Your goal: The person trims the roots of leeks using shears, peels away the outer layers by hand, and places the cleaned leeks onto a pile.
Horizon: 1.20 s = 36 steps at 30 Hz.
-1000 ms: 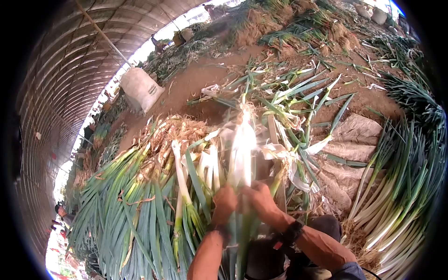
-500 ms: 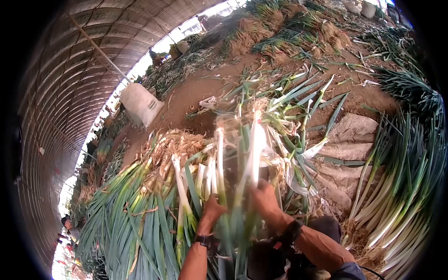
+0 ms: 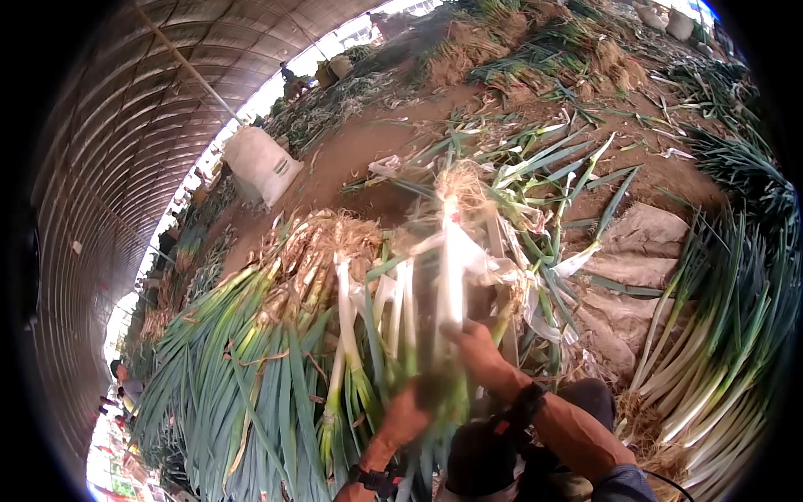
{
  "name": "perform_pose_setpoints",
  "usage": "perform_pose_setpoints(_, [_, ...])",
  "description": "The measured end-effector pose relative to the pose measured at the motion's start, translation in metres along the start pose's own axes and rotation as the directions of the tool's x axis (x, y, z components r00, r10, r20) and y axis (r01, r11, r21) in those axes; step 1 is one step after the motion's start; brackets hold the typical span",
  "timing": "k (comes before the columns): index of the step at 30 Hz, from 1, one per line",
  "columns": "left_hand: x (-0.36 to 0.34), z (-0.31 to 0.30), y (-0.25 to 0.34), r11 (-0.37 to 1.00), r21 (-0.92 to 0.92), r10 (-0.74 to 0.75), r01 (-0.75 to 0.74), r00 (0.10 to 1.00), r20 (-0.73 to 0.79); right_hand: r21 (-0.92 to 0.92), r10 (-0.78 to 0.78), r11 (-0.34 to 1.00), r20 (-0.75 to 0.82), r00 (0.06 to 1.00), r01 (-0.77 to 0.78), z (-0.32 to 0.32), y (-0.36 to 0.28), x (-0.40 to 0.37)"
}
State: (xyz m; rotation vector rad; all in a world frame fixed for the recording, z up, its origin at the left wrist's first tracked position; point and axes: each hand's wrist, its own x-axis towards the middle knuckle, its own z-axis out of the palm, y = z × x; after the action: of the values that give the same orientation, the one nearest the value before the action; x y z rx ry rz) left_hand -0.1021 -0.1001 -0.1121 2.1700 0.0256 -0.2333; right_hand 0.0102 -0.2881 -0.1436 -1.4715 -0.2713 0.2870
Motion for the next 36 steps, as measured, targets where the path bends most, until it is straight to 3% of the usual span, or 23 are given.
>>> perform_pose_setpoints(2, [-0.004, 0.005, 0.011, 0.998, -0.061, -0.002, 0.004, 1.000, 0.025, -0.423, -0.363, 0.816, 0.152, 0.919, 0.393, -0.006, 0.011, -0.002])
perform_pose_setpoints(6, [0.001, -0.026, -0.003, 0.990, -0.141, 0.007, 0.015, 0.988, 0.155, -0.354, -0.456, 0.789, 0.211, 0.865, 0.503, -0.005, -0.007, -0.005])
perform_pose_setpoints(7, [0.000, -0.043, 0.027, 0.975, -0.137, -0.171, 0.176, 0.984, 0.050, -0.304, -0.478, 0.800, 0.197, 0.856, 0.517, -0.003, -0.014, -0.005])
perform_pose_setpoints(8, [0.006, -0.053, 0.018, 0.955, 0.259, -0.094, 0.148, 0.974, -0.208, -0.254, -0.500, 0.808, 0.183, 0.847, 0.532, -0.002, -0.022, -0.006])
perform_pose_setpoints(9, [0.018, -0.061, -0.004, 0.829, 0.517, 0.012, 0.213, 0.918, -0.396, -0.170, -0.382, 0.896, 0.175, 0.907, 0.410, -0.001, -0.026, -0.011])
perform_pose_setpoints(10, [0.024, -0.075, -0.022, 0.722, 0.653, 0.157, 0.228, 0.865, -0.476, -0.095, -0.298, 0.944, 0.165, 0.940, 0.316, -0.001, -0.026, -0.011])
perform_pose_setpoints(12, [0.041, -0.087, -0.022, 0.573, 0.684, 0.029, 0.451, 0.823, -0.567, 0.064, -0.121, 0.992, 0.142, 0.983, 0.113, 0.000, -0.024, -0.011])
perform_pose_setpoints(15, [0.060, -0.083, -0.045, 0.584, 0.639, 0.023, 0.500, 0.777, -0.629, 0.249, 0.053, 0.965, 0.120, 0.991, -0.082, 0.007, -0.044, -0.016])
perform_pose_setpoints(18, [0.077, -0.081, -0.043, 0.439, 0.722, 0.002, 0.535, 0.803, -0.596, 0.236, 0.028, 0.970, 0.118, 0.993, -0.055, 0.011, -0.045, -0.018])
perform_pose_setpoints(21, [0.080, -0.099, -0.020, 0.658, 0.508, -0.262, 0.556, 0.802, -0.537, 0.167, -0.008, 0.986, 0.102, 0.995, -0.009, 0.010, -0.050, -0.017])
perform_pose_setpoints(24, [0.072, -0.119, -0.002, 0.705, 0.451, -0.403, 0.548, 0.832, -0.381, 0.123, -0.019, 0.992, 0.099, 0.995, 0.007, 0.007, -0.053, -0.016])
perform_pose_setpoints(25, [0.072, -0.124, -0.014, 0.796, 0.396, -0.313, 0.459, 0.871, -0.379, 0.119, -0.011, 0.993, 0.103, 0.995, -0.001, 0.007, -0.050, -0.016])
perform_pose_setpoints(27, [0.062, -0.134, -0.017, 0.851, 0.329, -0.292, 0.409, 0.890, -0.351, 0.109, 0.004, 0.994, 0.114, 0.993, -0.016, 0.006, -0.047, -0.015])
perform_pose_setpoints(28, [0.057, -0.138, -0.011, 0.876, 0.295, -0.279, 0.383, 0.899, -0.339, 0.061, -0.064, 0.996, 0.117, 0.991, 0.057, 0.006, -0.044, -0.014])
perform_pose_setpoints(29, [0.057, -0.142, -0.034, 0.919, 0.286, -0.168, 0.271, 0.926, -0.338, 0.013, -0.132, 0.991, 0.120, 0.984, 0.131, 0.006, -0.042, -0.013])
perform_pose_setpoints(31, [0.050, -0.139, -0.007, 0.885, 0.374, -0.145, 0.277, 0.927, -0.346, -0.169, -0.397, 0.892, 0.147, 0.906, 0.418, 0.007, -0.031, -0.011])
perform_pose_setpoints(33, [0.049, -0.126, 0.001, 0.827, 0.497, -0.071, 0.262, 0.926, -0.370, 0.074, -0.140, 0.989, 0.162, 0.977, 0.129, 0.010, -0.033, -0.015])
perform_pose_setpoints(36, [0.058, -0.092, 0.012, 0.728, 0.646, 0.008, 0.229, 0.939, -0.343, 0.126, -0.090, 0.990, 0.206, 0.974, 0.065, 0.008, -0.042, -0.018])
